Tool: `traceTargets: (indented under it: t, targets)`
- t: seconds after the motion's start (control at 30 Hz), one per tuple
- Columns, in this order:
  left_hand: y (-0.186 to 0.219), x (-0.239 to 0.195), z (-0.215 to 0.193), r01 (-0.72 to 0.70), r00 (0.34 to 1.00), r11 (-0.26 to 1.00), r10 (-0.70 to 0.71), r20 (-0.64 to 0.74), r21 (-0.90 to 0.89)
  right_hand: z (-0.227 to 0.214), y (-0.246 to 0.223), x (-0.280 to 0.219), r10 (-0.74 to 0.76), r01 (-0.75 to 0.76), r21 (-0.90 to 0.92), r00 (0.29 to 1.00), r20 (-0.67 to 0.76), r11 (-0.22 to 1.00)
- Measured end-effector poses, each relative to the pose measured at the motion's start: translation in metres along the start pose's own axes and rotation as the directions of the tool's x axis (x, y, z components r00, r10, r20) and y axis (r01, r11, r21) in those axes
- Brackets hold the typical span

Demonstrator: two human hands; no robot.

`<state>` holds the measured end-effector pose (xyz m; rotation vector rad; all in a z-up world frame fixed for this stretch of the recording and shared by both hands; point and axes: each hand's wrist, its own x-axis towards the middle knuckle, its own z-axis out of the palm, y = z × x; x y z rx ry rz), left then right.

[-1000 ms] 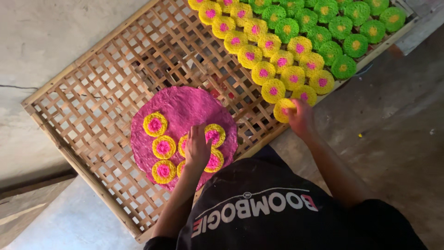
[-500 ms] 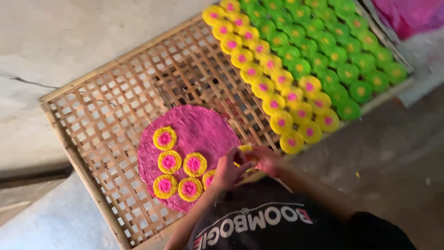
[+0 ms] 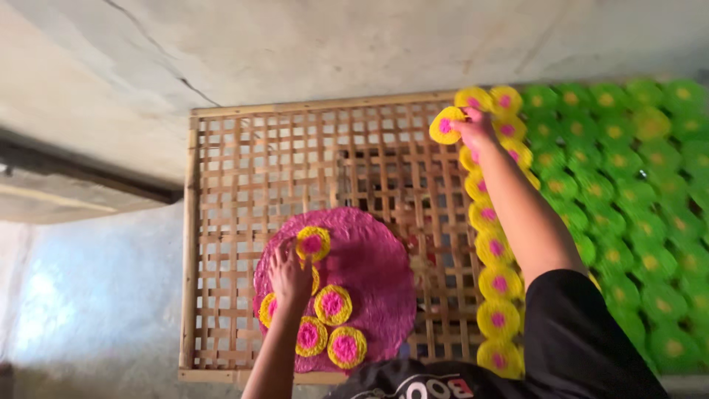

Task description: The person arranges small colorful circular items on pink circular mats placed on a bamboo lattice tray. They pick up the items one by one and place them in rows, then move the mats to a nearby table and continue arranging similar pink rolled items on a dark circular tray.

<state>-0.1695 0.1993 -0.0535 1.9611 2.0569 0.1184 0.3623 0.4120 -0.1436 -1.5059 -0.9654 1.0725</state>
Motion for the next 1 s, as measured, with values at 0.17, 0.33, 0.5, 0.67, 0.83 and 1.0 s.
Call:
traceTargets:
  t: [0.17,0.33,0.5,0.67,0.83,1.0]
  targets:
    - [0.018,0.011,-0.002,0.089,0.987,0.980,-0.111,-0.116,-0.175,0.031,0.003,0.060,-0.319,0.278,-0.522,0.948,0.012,0.806]
    - [0.023,0.026,0.006,0.088,0.989,0.919,-0.125,-0.074,-0.384,0.030,-0.010,0.058,-0.484,0.254,-0.819,0.874,-0.033,0.514]
    - [0.037,0.041,0.007,0.278,0.959,0.685,-0.235,0.156,-0.673,0.044,-0.065,0.020,-0.645,0.306,-0.924,0.759,0.093,0.227]
    - [0.117,0.059,0.009,0.247,0.969,0.480,-0.114,0.220,-0.842,0.118,-0.071,-0.112,0.047,-0.033,-0.034,0.653,0.755,0.999]
    - [0.172,0.050,0.004,0.007,0.994,0.285,0.104,0.038,-0.959,0.119,-0.050,-0.150,0.452,-0.491,-0.078,0.714,0.534,0.868]
    - [0.107,0.016,-0.032,-0.108,0.994,0.892,0.096,-0.049,-0.438,0.048,-0.025,-0.055,0.223,-0.146,-0.354,0.956,0.188,0.924]
